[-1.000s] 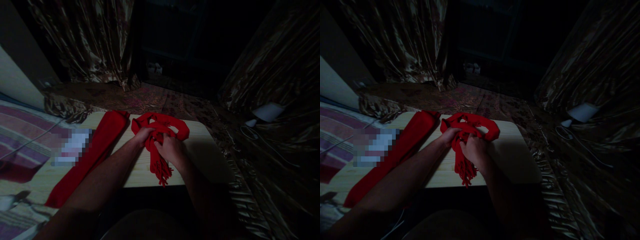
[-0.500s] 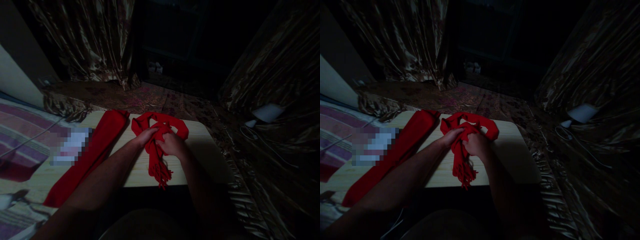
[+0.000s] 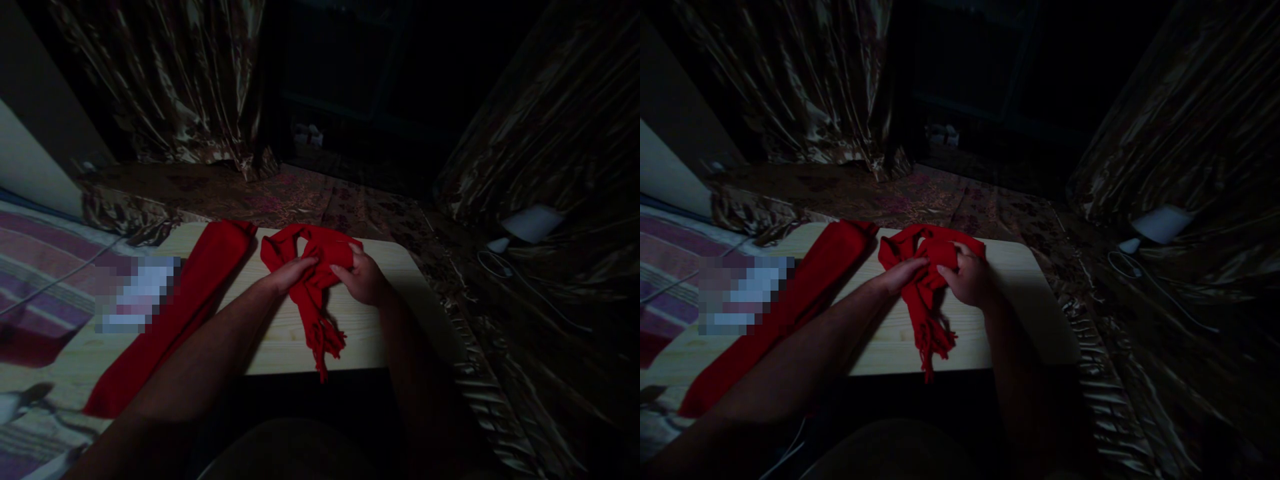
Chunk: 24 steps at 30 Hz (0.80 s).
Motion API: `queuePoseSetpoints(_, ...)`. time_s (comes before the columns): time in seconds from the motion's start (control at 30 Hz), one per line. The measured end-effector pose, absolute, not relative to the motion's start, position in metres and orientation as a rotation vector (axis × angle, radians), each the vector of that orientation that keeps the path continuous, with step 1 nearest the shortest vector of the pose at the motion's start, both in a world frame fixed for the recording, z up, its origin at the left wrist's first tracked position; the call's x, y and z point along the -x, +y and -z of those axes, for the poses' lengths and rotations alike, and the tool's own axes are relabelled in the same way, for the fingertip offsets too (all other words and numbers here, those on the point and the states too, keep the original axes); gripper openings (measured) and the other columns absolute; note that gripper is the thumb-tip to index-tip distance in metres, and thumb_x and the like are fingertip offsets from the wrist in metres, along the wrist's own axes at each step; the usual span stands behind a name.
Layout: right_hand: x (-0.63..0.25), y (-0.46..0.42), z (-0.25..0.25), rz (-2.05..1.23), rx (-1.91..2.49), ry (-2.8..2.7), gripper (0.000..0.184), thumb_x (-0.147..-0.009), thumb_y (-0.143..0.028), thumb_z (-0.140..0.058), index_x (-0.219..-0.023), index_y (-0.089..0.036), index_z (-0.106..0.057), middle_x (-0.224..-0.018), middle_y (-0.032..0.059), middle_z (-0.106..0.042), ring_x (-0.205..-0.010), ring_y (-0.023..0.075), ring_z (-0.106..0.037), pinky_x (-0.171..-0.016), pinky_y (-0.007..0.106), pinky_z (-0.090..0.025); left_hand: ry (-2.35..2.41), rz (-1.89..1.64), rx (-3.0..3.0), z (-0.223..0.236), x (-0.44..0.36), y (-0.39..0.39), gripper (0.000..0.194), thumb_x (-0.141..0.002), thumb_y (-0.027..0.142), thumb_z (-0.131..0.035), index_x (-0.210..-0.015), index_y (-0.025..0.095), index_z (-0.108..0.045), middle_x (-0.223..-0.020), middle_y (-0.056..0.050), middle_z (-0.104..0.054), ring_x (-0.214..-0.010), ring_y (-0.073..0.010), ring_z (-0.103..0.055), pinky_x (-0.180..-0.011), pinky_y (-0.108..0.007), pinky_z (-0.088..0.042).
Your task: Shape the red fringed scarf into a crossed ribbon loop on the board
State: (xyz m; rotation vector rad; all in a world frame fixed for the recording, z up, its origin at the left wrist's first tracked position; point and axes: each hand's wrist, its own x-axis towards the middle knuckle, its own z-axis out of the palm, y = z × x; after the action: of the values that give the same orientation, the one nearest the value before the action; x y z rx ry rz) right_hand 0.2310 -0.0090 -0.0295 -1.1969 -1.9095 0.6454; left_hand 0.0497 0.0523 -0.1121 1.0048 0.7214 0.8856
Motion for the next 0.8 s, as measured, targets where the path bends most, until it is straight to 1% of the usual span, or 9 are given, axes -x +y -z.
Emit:
queuePoseSetpoints(0.03,-0.23,-0.01,0.03,-0.632,1.206,-1.809,0.028,-0.084,-0.036,-0.06,-0.101,-0.017,-0.072,-0.109,0.011,-0.071,-0.109,0.0242,-0.064,-0.094,0.035,-0.052,0.719,-0.878,-1.013,0.111,-0.05,0.052,0.038,-0.074,0.041,-0.072,-0.101,0.015,-0.075,-0.102,-0.011,-0.078,-0.093,-0.0266,-0.073,-0.085,-0.033,-0.056)
queuePoseSetpoints(0.1,-0.229,-0.013,0.031,-0.706,1.152,-1.54,0.026,-0.084,-0.038,-0.059,-0.098,-0.018,-0.069,-0.102,0.0097,-0.071,-0.099,0.0233,-0.067,-0.089,0.037,-0.055,0.733,-0.858,-1.033,0.109,-0.049,0.051,0.039,-0.075,0.043,-0.073,-0.103,0.015,-0.075,-0.104,-0.01,-0.078,-0.096,-0.0268,-0.073,-0.089,-0.033,-0.056)
queuePoseSetpoints(0.17,-0.23,-0.015,0.031,-0.812,1.018,-1.268,0.023,-0.085,-0.039,-0.059,-0.095,-0.019,-0.065,-0.094,0.006,-0.071,-0.09,0.0212,-0.068,-0.084,0.038,-0.057,0.774,-0.841,-1.017,0.109,-0.049,0.052,0.043,-0.075,0.045,-0.073,-0.106,0.015,-0.075,-0.103,-0.01,-0.078,-0.097,-0.0269,-0.073,-0.09,-0.034,-0.055)
queuePoseSetpoints(0.23,-0.232,-0.016,0.03,-0.893,0.875,-1.089,0.021,-0.085,-0.039,-0.061,-0.094,-0.021,-0.062,-0.091,0.0027,-0.07,-0.088,0.0204,-0.068,-0.084,0.04,-0.058,0.826,-0.85,-0.99,0.11,-0.048,0.053,0.046,-0.073,0.046,-0.073,-0.107,0.015,-0.075,-0.103,-0.01,-0.078,-0.096,-0.0266,-0.073,-0.091,-0.035,-0.055)
queuePoseSetpoints(0.37,-0.239,-0.014,0.027,-0.978,0.687,-0.971,0.018,-0.08,-0.036,-0.067,-0.087,-0.02,-0.061,-0.088,0.0012,-0.068,-0.091,0.0202,-0.067,-0.092,0.043,-0.055,0.887,-0.821,-1.094,0.11,-0.047,0.054,0.045,-0.073,0.05,-0.071,-0.101,0.015,-0.076,-0.099,-0.009,-0.078,-0.094,-0.0257,-0.072,-0.093,-0.036,-0.054)
queuePoseSetpoints(0.5,-0.247,-0.009,0.018,-0.856,0.553,-0.818,0.008,-0.082,-0.028,-0.06,-0.086,-0.02,-0.062,-0.093,0.0013,-0.068,-0.099,0.0187,-0.066,-0.105,0.044,-0.049,0.921,-0.792,-1.244,0.107,-0.048,0.053,0.045,-0.075,0.053,-0.067,-0.095,0.015,-0.079,-0.097,-0.008,-0.079,-0.093,-0.0257,-0.071,-0.094,-0.036,-0.052)
queuePoseSetpoints(0.6,-0.256,-0.004,0.013,-0.891,0.458,-0.686,0.008,-0.085,-0.026,-0.053,-0.084,-0.022,-0.06,-0.095,0.0016,-0.068,-0.104,0.0191,-0.065,-0.108,0.047,-0.047,0.882,-0.785,-1.286,0.107,-0.048,0.052,0.05,-0.075,0.057,-0.066,-0.1,0.015,-0.079,-0.101,-0.007,-0.078,-0.097,-0.0262,-0.07,-0.092,-0.035,-0.052)
queuePoseSetpoints(0.67,-0.264,-0.002,0.014,-0.953,0.423,-0.659,0.009,-0.085,-0.026,-0.051,-0.083,-0.022,-0.058,-0.095,0.0022,-0.068,-0.106,0.0202,-0.065,-0.108,0.049,-0.046,0.889,-0.759,-1.317,0.108,-0.048,0.054,0.054,-0.076,0.058,-0.064,-0.104,0.015,-0.079,-0.099,-0.006,-0.078,-0.094,-0.0261,-0.07,-0.088,-0.034,-0.052)
queuePoseSetpoints(0.8,-0.28,-0.004,0.02,-0.932,0.481,-0.736,0.007,-0.077,-0.023,-0.054,-0.081,-0.022,-0.06,-0.093,0.0015,-0.068,-0.104,0.0199,-0.065,-0.109,0.047,-0.045,0.914,-0.703,-1.448,0.111,-0.048,0.058,0.051,-0.078,0.054,-0.06,-0.103,0.014,-0.079,-0.093,-0.005,-0.078,-0.09,-0.0236,-0.069,-0.084,-0.031,-0.052)
